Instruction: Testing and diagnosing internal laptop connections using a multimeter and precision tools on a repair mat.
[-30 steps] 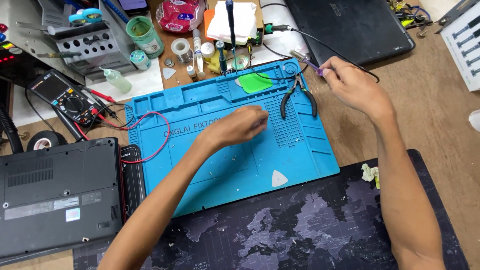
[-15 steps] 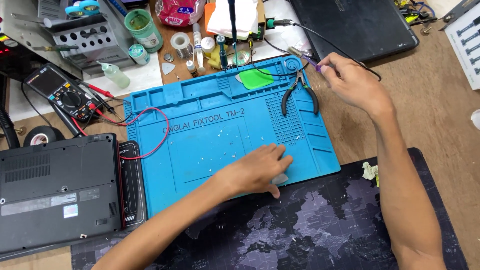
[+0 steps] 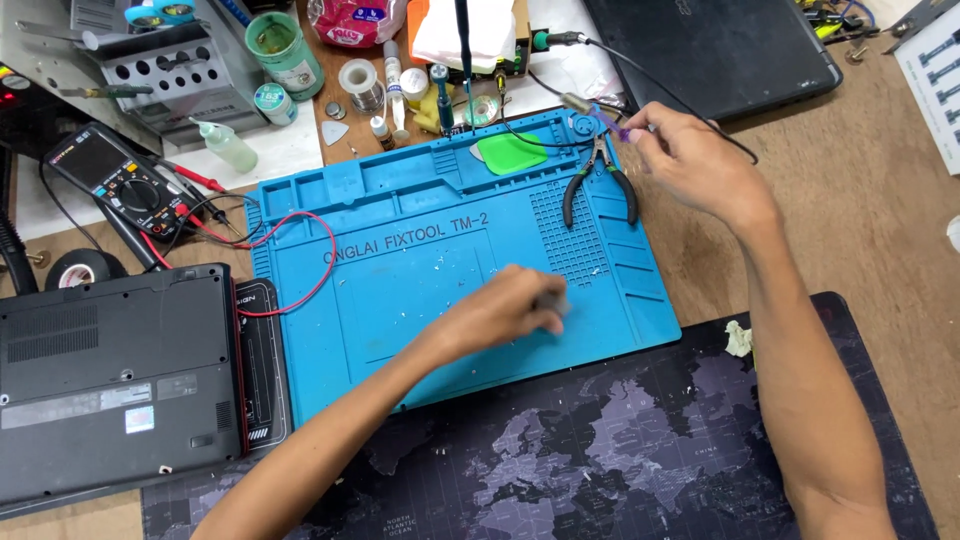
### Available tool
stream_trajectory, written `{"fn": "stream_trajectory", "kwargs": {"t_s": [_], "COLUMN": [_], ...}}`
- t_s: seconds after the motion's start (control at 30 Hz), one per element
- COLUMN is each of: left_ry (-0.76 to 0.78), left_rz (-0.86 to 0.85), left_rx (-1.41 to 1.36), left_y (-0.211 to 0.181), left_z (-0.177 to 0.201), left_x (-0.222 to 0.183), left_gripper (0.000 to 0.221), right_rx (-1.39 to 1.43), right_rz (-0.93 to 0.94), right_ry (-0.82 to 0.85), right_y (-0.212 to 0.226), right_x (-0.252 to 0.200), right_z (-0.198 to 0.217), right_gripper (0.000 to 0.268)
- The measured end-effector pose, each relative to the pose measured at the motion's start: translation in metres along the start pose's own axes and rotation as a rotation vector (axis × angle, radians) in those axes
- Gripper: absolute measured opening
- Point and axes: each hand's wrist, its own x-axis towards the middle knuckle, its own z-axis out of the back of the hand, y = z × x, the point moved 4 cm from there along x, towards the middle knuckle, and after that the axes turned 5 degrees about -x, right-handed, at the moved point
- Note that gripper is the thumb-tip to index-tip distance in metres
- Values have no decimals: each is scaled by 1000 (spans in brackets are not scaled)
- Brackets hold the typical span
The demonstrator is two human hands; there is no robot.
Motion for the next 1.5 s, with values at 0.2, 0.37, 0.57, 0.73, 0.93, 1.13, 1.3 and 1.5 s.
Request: {"fn": "stream_trajectory", "kwargs": {"t_s": [0.2,0.37,0.57,0.73,0.93,1.13,1.3,1.5], "left_ry": [-508,-704,-752,-840,-776,-576,-262,-212], "left_rz": [-11,-67,-127,-123,-207,-115,-160,-72], "left_rx": [245,312,439,693,733,180,-344,-467], "left_y": [59,68,33,29,46,24,25,8], "left_z": [75,140,130,106,76,59,47,61], "left_x": [33,45,30,30,60,60,47,-35], "left_gripper": [11,14,26,26,11,26,35,19], "right_rx": [100,101,78,-55,-126,-53,115,461], "right_rz": [25,49,26,-113,-237,-108,-51,43], "right_ry": [45,91,100,38,21,131,354,525], "right_y": [3,14,14,-5,-52,-36,36,83], "right_x": [6,6,-1,-2,26,20,-14,-27], "right_z": [-15,-9,0,-7,-50,-36,-16,-34], "right_gripper": [28,27,28,41,27,26,20,17]}}
